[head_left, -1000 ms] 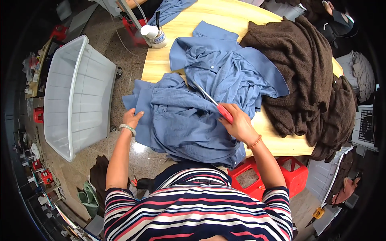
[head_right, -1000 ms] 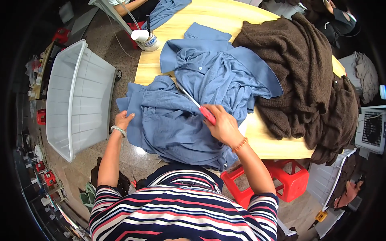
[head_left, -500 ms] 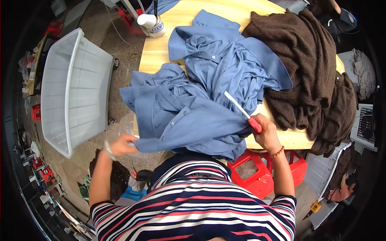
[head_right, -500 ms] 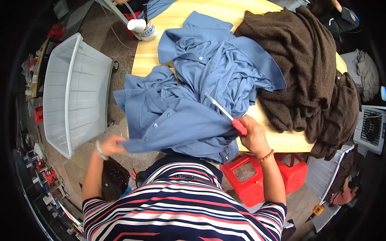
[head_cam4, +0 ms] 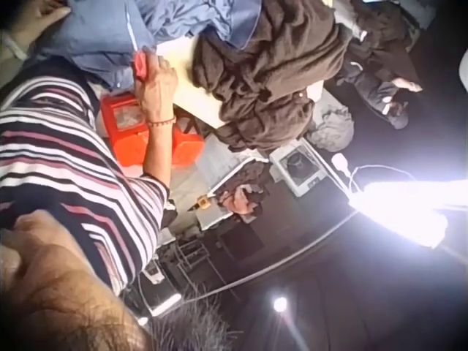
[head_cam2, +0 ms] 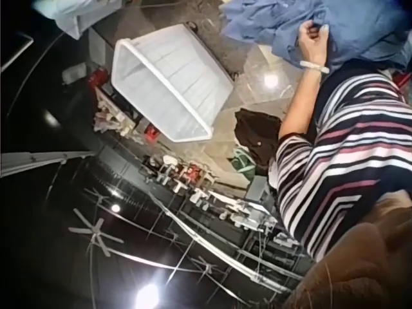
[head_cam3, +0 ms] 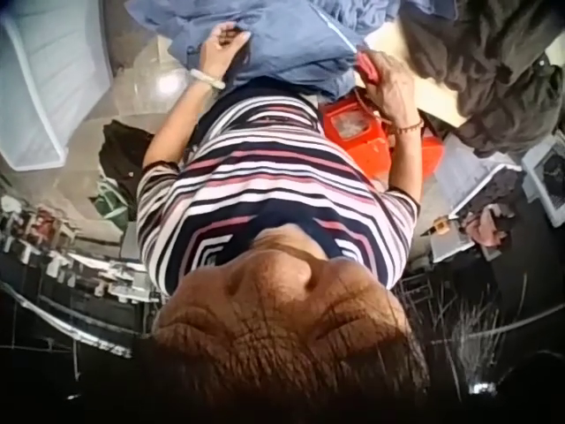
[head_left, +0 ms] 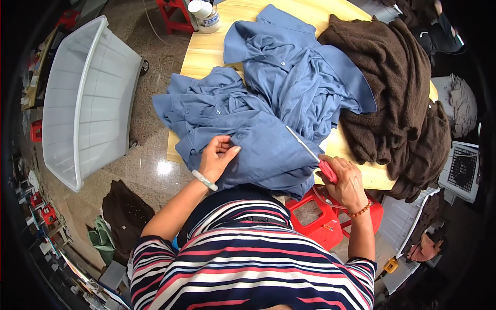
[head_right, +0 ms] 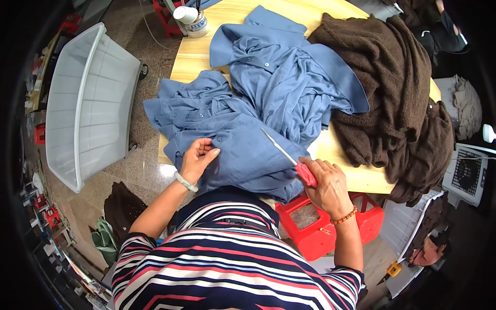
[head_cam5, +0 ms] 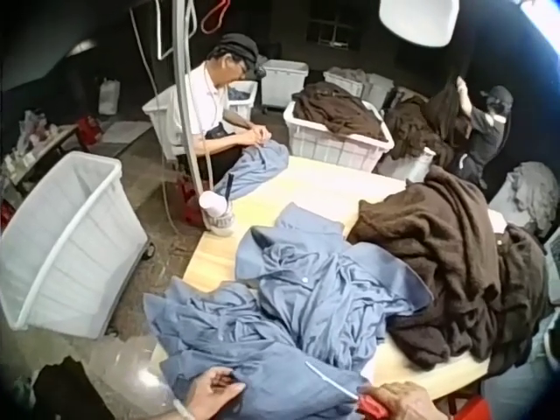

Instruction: Trim loose threads and excess fabric from blue shirts using scissors.

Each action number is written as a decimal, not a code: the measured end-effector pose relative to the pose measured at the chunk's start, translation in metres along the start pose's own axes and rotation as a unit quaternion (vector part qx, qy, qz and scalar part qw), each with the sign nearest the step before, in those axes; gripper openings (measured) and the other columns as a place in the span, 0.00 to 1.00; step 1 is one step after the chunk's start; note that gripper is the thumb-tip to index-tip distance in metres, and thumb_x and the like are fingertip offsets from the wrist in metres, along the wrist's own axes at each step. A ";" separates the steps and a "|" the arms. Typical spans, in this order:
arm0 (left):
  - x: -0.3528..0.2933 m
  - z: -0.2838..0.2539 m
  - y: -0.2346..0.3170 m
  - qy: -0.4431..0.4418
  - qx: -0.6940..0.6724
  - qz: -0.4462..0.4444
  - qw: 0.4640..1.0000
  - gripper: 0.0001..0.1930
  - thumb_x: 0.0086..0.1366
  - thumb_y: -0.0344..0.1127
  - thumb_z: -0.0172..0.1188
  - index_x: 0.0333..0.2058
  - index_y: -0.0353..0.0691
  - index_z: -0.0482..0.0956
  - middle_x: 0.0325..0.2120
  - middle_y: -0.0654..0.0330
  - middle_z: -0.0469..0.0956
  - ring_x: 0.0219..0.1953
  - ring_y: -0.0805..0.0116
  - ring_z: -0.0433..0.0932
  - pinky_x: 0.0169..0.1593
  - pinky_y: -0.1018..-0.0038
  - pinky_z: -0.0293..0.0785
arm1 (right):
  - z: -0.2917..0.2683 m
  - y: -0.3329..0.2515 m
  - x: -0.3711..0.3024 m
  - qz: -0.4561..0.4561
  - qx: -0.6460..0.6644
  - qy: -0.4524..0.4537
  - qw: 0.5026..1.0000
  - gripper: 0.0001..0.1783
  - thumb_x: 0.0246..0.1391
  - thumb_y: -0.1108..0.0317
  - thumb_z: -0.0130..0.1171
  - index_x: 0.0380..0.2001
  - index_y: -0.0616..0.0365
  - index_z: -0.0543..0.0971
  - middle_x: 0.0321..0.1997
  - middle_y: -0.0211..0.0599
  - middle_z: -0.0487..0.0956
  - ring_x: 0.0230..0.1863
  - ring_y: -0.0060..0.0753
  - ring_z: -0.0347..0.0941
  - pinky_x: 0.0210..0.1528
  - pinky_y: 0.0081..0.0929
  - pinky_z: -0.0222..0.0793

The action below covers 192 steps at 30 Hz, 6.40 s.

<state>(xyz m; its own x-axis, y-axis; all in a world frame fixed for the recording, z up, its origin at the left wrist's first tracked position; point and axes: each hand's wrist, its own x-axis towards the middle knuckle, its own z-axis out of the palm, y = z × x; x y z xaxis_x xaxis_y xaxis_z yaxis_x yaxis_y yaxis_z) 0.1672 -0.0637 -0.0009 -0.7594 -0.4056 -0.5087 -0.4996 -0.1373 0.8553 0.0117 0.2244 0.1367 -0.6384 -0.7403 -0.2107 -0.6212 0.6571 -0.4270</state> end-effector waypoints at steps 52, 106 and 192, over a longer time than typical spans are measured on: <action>0.010 0.004 -0.047 0.039 -0.460 0.025 0.887 0.05 0.65 0.28 0.59 0.34 0.32 0.78 0.33 0.48 0.81 0.40 0.55 0.83 0.42 0.69 0.84 | 0.024 -0.093 0.097 -0.180 -0.121 -0.178 0.960 0.17 0.55 0.53 0.57 0.32 0.59 0.77 0.17 0.46 0.76 0.21 0.50 0.76 0.23 0.42 0.70; 0.047 0.031 0.060 0.076 0.388 0.361 0.844 0.27 0.57 0.44 0.63 0.55 0.43 0.72 0.58 0.48 0.65 0.63 0.47 0.60 0.64 0.52 0.54 | -0.002 0.082 0.133 0.122 0.004 0.007 0.992 0.25 0.55 0.60 0.58 0.55 0.57 0.72 0.23 0.45 0.77 0.26 0.42 0.77 0.35 0.35 0.71; 0.025 0.014 -0.035 0.160 0.320 0.398 0.845 0.06 0.50 0.32 0.68 0.24 0.41 0.79 0.33 0.54 0.74 0.42 0.49 0.69 0.46 0.60 0.63 | 0.004 -0.051 0.102 -0.139 -0.063 -0.254 0.955 0.16 0.54 0.55 0.57 0.37 0.56 0.76 0.18 0.48 0.77 0.24 0.55 0.77 0.27 0.48 0.71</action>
<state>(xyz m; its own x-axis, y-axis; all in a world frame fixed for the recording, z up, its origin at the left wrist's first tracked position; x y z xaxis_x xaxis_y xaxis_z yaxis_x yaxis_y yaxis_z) 0.1596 -0.0566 -0.0450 -0.8601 -0.3772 0.3435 -0.0842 0.7691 0.6336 -0.0205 0.1148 0.1334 -0.1577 -0.8410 -0.5176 -0.8053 0.4129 -0.4255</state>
